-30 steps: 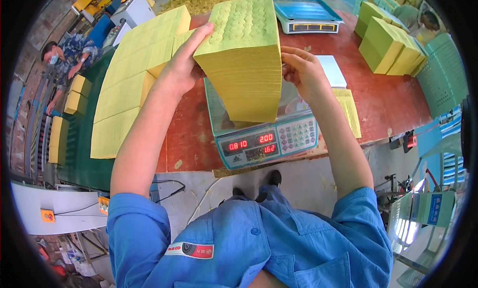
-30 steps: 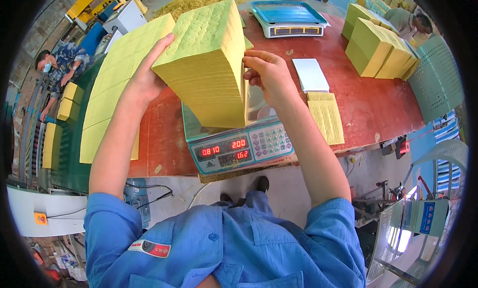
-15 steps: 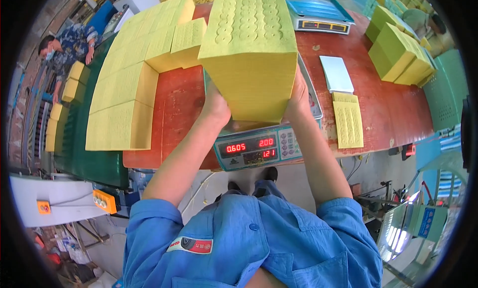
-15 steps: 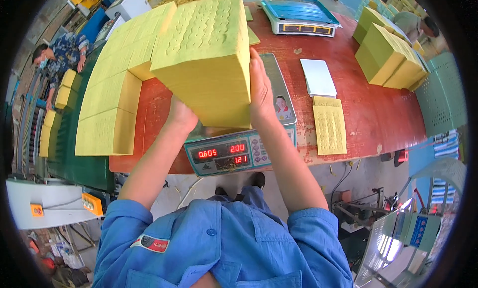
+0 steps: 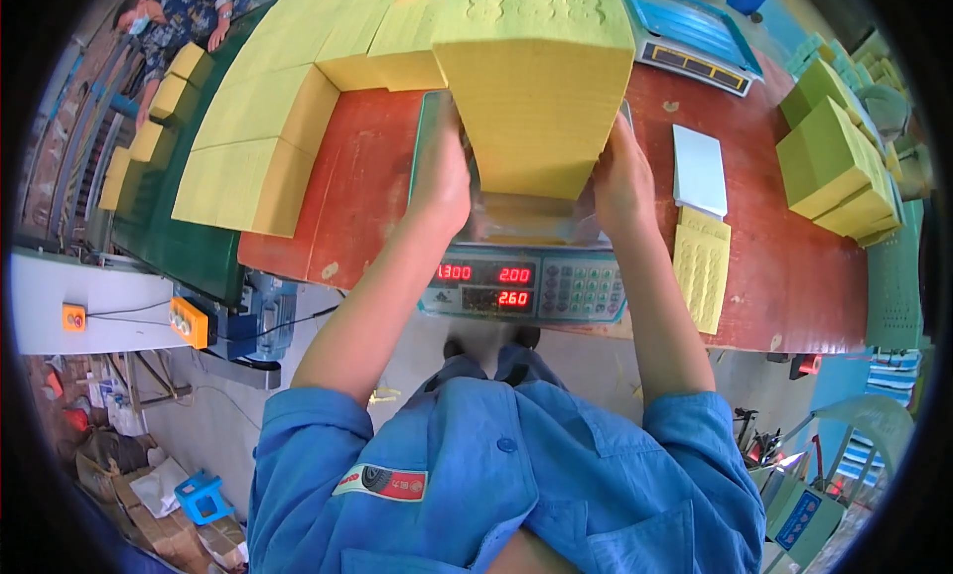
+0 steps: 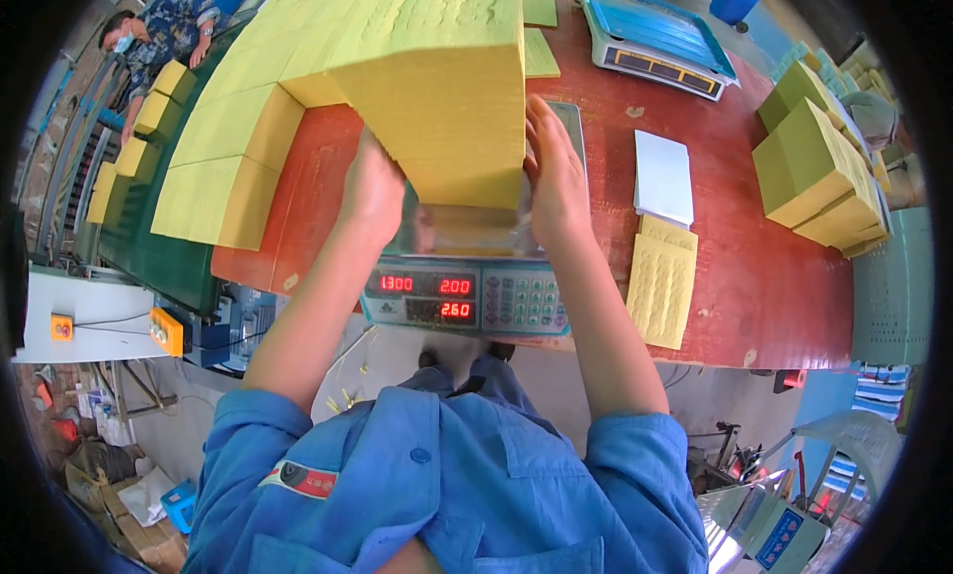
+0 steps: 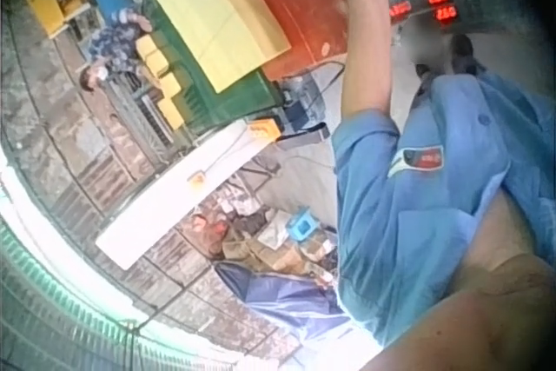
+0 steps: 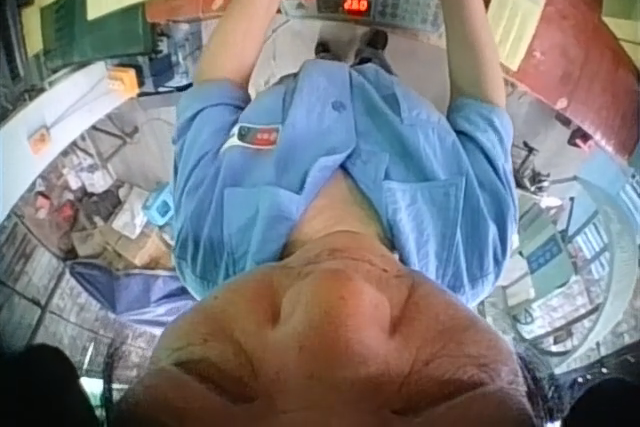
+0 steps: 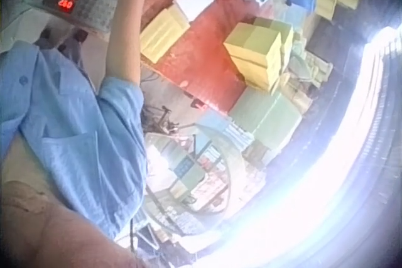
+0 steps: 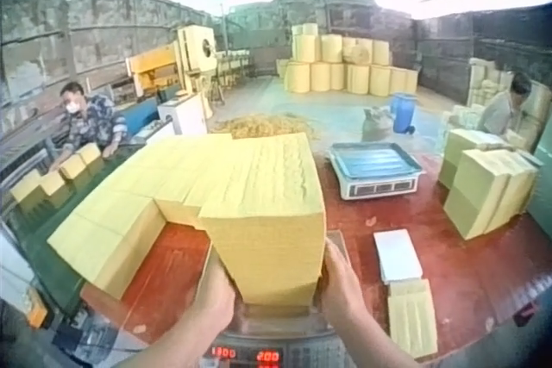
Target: Weighing stacks of yellow paper pads on a digital scale and sorting them in a production facility.
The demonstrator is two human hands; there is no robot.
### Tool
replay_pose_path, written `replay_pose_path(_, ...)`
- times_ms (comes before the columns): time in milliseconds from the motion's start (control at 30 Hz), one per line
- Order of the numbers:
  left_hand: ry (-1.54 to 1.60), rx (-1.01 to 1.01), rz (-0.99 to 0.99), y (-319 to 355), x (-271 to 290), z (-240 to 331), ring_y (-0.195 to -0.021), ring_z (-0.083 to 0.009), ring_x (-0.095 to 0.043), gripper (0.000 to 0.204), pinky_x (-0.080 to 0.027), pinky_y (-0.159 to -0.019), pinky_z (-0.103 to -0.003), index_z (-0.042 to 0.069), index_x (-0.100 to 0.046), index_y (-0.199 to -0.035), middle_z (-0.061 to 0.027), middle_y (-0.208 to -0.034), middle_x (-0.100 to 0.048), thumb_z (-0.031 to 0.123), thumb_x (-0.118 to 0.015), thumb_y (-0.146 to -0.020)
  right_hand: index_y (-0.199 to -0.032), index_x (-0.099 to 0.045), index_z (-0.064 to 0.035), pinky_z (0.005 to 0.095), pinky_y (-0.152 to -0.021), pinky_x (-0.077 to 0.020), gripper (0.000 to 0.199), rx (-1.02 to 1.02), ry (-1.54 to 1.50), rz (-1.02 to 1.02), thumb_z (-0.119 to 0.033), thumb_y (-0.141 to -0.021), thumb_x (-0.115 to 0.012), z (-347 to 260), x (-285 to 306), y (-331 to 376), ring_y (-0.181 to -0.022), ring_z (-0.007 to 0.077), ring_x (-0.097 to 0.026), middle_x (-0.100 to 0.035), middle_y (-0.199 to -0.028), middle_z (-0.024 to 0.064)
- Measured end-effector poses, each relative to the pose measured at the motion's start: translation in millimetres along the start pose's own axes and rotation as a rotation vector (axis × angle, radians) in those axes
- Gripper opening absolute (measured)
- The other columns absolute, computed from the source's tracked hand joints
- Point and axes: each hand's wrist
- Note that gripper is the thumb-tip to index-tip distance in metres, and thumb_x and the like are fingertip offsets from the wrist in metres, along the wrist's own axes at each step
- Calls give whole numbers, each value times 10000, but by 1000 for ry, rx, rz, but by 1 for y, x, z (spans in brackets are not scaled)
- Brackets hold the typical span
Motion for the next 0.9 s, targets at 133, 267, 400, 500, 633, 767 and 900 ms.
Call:
replay_pose_path(133, -148, -187, 44, 63, 45, 18, -1265, -278, -505, 449, -436, -1011, -424, 13, -464, -1377, -149, -1403, -502, 267, -476, -1007, -1447, -395, -16, 394, -1096, -335, 534, 57, -7, 66, -353, -1032, -389, -10, 25, 79, -1329, 270, -442, -461, -1441, 152)
replay_pose_path(267, -158, -112, 126, 135, 114, 34, -1184, -280, -574, 366, -458, -978, -413, 11, -544, -1286, -172, -1294, -585, 200, -530, -972, -1393, -444, 11, 406, -1041, -388, 506, -64, -73, 168, -337, -1030, -390, -3, 36, 173, -1243, 272, -513, -526, -1360, 162)
replay_pose_path(400, -130, 9, 273, 183, 167, 30, -1027, -229, -635, 255, -486, -886, -357, 26, -615, -1151, -140, -1140, -652, 165, -570, -942, -1349, -478, 23, 400, -959, -447, 497, -239, -165, 215, -346, -1028, -389, 22, 40, 229, -1116, 266, -593, -599, -1251, 152)
replay_pose_path(500, -116, 95, 314, 202, 188, 31, -970, -208, -641, 187, -484, -845, -337, 39, -637, -1069, -126, -1064, -673, 153, -580, -933, -1349, -476, 26, 396, -933, -461, 503, -221, -172, 183, -350, -1027, -387, 33, 22, 247, -1083, 266, -609, -618, -1218, 154)
replay_pose_path(633, -109, 123, 257, 206, 189, 37, -947, -202, -643, 175, -485, -833, -338, 39, -644, -1050, -122, -1036, -679, 155, -582, -934, -1326, -496, 33, 386, -910, -471, 484, -214, -192, 136, -329, -1021, -393, 37, 3, 259, -1045, 256, -619, -633, -1186, 155)
replay_pose_path(767, -77, 125, 178, 205, 182, 39, -918, -199, -648, 175, -493, -818, -327, 35, -646, -1045, -119, -1018, -683, 155, -573, -941, -1296, -521, 40, 374, -879, -486, 474, -211, -187, 121, -323, -1019, -392, 41, 0, 272, -999, 252, -631, -645, -1149, 161)
replay_pose_path(900, -72, 149, 165, 205, 184, 33, -912, -198, -649, 175, -497, -813, -325, 32, -647, -1039, -117, -1008, -684, 157, -568, -945, -1256, -543, 40, 358, -837, -499, 442, -261, -179, 157, -306, -1019, -405, 42, 1, 279, -954, 243, -638, -654, -1097, 152)
Point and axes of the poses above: each hand's wrist, its own y-axis away from the middle knuckle, its own x-axis out of the back of the hand, z = x × y
